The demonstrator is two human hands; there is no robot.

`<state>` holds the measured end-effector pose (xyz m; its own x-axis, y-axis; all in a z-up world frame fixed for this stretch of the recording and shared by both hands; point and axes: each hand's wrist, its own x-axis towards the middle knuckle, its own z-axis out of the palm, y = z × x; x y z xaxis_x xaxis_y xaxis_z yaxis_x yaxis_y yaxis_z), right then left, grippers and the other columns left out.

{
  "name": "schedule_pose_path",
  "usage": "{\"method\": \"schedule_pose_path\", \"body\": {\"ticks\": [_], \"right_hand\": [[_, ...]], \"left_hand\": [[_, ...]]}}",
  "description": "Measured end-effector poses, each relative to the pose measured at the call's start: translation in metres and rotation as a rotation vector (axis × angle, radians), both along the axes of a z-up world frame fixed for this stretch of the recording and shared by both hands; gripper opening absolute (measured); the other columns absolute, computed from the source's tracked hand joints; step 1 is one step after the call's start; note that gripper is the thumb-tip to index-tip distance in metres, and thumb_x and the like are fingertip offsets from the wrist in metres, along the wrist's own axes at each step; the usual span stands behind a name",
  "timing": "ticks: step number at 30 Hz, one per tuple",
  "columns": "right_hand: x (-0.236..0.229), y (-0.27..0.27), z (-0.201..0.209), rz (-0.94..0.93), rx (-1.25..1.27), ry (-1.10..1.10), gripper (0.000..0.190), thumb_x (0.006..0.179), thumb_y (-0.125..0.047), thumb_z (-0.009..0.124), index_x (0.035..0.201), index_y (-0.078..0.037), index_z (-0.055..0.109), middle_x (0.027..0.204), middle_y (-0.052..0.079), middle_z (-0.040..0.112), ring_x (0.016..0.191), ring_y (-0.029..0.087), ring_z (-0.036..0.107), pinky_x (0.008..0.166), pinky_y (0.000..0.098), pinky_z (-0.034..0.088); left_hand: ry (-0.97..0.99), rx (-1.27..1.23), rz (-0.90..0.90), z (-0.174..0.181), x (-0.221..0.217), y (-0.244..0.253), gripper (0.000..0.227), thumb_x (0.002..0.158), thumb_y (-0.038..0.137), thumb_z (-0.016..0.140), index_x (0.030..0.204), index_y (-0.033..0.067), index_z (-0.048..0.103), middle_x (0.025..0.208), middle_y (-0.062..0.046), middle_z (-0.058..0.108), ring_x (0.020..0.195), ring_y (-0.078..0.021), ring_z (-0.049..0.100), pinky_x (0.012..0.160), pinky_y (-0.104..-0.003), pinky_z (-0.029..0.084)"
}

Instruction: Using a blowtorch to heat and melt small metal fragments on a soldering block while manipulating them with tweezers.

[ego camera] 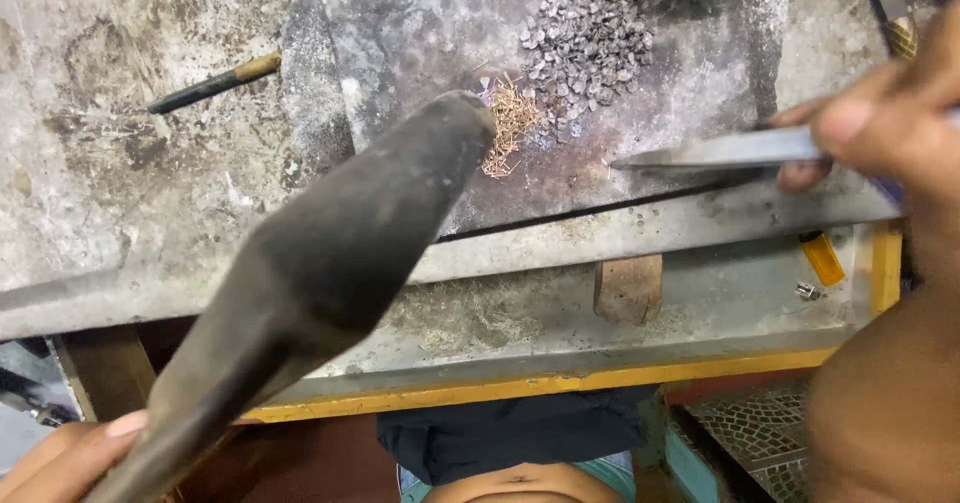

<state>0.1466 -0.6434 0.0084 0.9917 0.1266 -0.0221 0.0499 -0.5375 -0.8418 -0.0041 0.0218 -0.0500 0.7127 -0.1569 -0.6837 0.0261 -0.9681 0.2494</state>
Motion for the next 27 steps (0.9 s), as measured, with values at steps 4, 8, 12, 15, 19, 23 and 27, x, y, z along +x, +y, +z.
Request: {"method": "schedule_pose_path", "body": {"ticks": [4,8,12,15,19,23,27], "right_hand": [[0.063,0.013,0.006,-0.402,-0.146,0.825,0.039,0.117,-0.017,0.05,0.097,0.016,0.056,0.086,0.028,0.057,0.058,0.047,0.054,0.047,0.0629,0.051],[0.044,0.023,0.033,0.099,-0.072,0.137,0.019,0.105,0.007,0.062,0.088,0.013,0.058,0.082,0.024,0.067,0.061,0.029,0.068,0.075,0.0345,0.063],[0.024,-0.03,0.014,0.309,-0.277,0.094,0.034,0.1,-0.021,0.051,0.087,-0.001,0.074,0.093,0.015,0.076,0.101,0.028,0.074,0.107,0.0399,0.059],[-0.023,-0.026,-0.035,0.276,-0.061,-0.211,0.013,0.103,-0.021,0.05,0.101,-0.015,0.062,0.104,0.006,0.066,0.112,0.026,0.07,0.121,0.0452,0.058],[-0.047,0.004,-0.064,0.09,0.316,-0.423,0.019,0.102,-0.017,0.062,0.116,-0.019,0.049,0.102,0.008,0.062,0.096,0.027,0.071,0.124,0.0504,0.056],[-0.048,0.001,-0.062,0.13,0.269,-0.449,0.019,0.1,-0.013,0.063,0.11,-0.015,0.048,0.102,0.01,0.063,0.097,0.029,0.074,0.119,0.0496,0.058],[-0.051,0.003,-0.064,0.122,0.251,-0.431,0.021,0.101,-0.015,0.062,0.114,-0.016,0.046,0.105,0.01,0.062,0.1,0.029,0.072,0.121,0.0493,0.057]], "left_hand": [[-0.221,-0.094,0.082,0.035,-0.001,-0.038,0.076,0.07,0.042,0.072,0.145,0.0335,0.064,0.1,0.004,0.081,0.106,-0.0106,0.077,0.098,-0.031,0.051],[-0.251,-0.146,0.173,0.055,0.008,-0.073,0.066,0.074,0.037,0.067,0.14,0.0351,0.069,0.097,0.002,0.079,0.096,-0.01,0.08,0.089,-0.026,0.05],[-0.112,-0.207,0.104,0.057,0.017,-0.078,0.079,0.075,0.041,0.071,0.153,0.0428,0.059,0.087,0.006,0.078,0.072,-0.0074,0.084,0.077,-0.022,0.05],[-0.226,-0.208,0.099,0.071,0.021,-0.113,0.072,0.076,0.024,0.071,0.145,0.041,0.066,0.08,0.007,0.072,0.063,-0.0068,0.073,0.073,-0.017,0.041],[-0.338,-0.209,0.173,0.086,0.031,-0.152,0.058,0.081,0.011,0.066,0.134,0.0341,0.075,0.071,0.005,0.07,0.058,-0.0055,0.069,0.067,-0.023,0.044],[-0.365,-0.24,0.183,0.091,0.03,-0.155,0.057,0.083,0.008,0.062,0.133,0.031,0.076,0.066,0.003,0.063,0.055,-0.0064,0.059,0.065,-0.021,0.04],[-0.32,-0.222,0.14,0.079,0.023,-0.127,0.057,0.082,0.018,0.064,0.137,0.0329,0.072,0.07,0.004,0.064,0.055,-0.006,0.066,0.068,-0.02,0.043]]}}
